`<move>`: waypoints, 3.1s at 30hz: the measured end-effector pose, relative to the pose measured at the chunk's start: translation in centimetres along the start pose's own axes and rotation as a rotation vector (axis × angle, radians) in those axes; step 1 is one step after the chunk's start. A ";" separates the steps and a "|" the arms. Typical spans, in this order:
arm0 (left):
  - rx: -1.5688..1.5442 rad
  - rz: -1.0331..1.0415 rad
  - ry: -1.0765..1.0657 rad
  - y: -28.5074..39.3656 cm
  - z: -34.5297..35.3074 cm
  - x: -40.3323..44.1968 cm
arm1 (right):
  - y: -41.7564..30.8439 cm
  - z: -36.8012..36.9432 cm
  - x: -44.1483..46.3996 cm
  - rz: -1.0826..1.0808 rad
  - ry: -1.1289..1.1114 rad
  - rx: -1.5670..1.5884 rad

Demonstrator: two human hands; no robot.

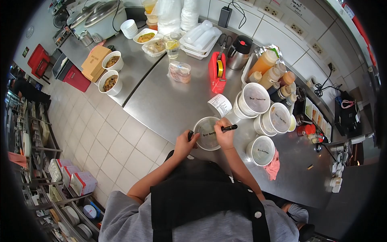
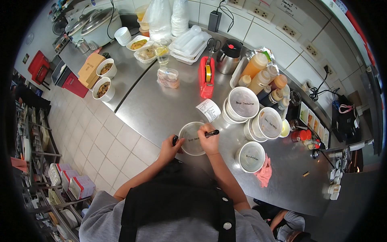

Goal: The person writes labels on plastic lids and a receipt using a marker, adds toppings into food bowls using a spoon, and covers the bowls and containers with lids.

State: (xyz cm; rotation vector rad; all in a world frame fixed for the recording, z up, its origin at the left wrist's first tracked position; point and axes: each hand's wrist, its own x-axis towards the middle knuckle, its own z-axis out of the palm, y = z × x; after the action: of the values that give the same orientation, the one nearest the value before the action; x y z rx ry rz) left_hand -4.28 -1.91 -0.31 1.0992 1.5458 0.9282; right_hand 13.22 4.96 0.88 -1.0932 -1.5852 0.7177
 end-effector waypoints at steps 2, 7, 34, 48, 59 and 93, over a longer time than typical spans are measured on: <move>0.004 -0.003 0.002 0.1 0.0 -0.1 | 0.1 -0.1 0.0 -0.009 0.019 -0.011; 0.004 -0.005 0.005 -0.1 0.0 -0.1 | 0.7 0.1 -0.2 0.015 0.081 0.061; 0.010 0.004 -0.004 -0.7 0.1 0.1 | 0.6 0.1 -0.2 -0.008 0.174 -0.050; 0.028 -0.001 0.039 0.0 0.2 -0.3 | 0.6 0.1 -0.2 0.023 0.256 -0.151; 0.243 0.391 -0.047 5.0 0.5 -1.8 | -8.0 0.6 1.1 0.498 0.124 0.580; -0.230 0.293 -1.016 12.2 12.5 -1.2 | -10.4 -22.6 -7.8 0.750 0.297 -0.147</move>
State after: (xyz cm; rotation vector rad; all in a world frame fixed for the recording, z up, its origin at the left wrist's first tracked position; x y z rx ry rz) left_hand 10.44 1.12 8.68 1.3407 0.4473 0.5456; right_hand 32.18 -8.09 13.19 -1.8442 -0.9654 0.8735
